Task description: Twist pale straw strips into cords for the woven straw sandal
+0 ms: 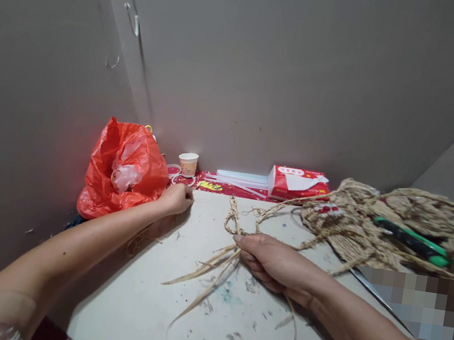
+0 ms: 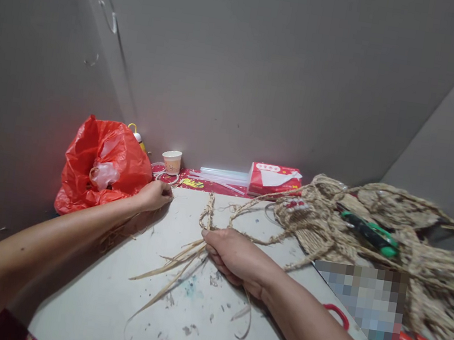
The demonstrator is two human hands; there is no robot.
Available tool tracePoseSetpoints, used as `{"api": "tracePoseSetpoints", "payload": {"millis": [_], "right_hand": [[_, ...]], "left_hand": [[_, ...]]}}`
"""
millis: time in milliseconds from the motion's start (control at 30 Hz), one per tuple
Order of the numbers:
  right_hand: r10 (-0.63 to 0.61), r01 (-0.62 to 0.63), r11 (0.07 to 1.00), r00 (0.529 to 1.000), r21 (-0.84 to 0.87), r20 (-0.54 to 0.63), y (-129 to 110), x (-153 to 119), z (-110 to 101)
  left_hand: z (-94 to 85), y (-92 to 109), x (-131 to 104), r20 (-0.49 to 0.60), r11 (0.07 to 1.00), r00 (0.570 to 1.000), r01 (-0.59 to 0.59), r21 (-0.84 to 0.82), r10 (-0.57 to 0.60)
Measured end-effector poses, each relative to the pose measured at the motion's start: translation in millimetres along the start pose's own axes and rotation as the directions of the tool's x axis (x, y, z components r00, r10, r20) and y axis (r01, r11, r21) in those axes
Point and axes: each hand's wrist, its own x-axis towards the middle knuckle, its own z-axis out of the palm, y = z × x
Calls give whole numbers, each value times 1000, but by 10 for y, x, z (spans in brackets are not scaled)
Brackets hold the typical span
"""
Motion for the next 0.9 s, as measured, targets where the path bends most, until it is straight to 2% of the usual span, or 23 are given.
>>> {"api": "tracePoseSetpoints", "payload": {"millis": [133, 233, 367, 467, 533, 700, 900], "right_hand": [[-20, 20, 1000, 1000, -18, 6, 37, 24, -25], [-12, 12, 1000, 1000, -24, 7, 51, 36, -36], [-25, 25, 1000, 1000, -3, 7, 56, 37, -32], [-21, 21, 1000, 1000, -5, 14, 45, 31, -22], [-21, 21, 1000, 1000, -6, 13, 31, 25, -16], [-13, 13, 1000, 1000, -4, 18, 7, 9, -5], [-3, 3, 1000, 1000, -1, 7, 5, 4, -6]], "left_hand": [[-72, 9, -18, 27, 977, 1000, 1, -212, 5], [-188, 50, -73, 69, 914, 997, 49, -403, -23], [-333, 101, -197, 203, 766, 975, 196, -612, -88], [-374, 112, -272, 312, 638, 942, 316, -703, -123], [-374, 112, -298, 342, 570, 930, 355, -741, -135], [-402, 133, -300, 311, 464, 940, 340, -818, -140], [-509, 172, -316, 272, 402, 954, 299, -866, -124]]}}
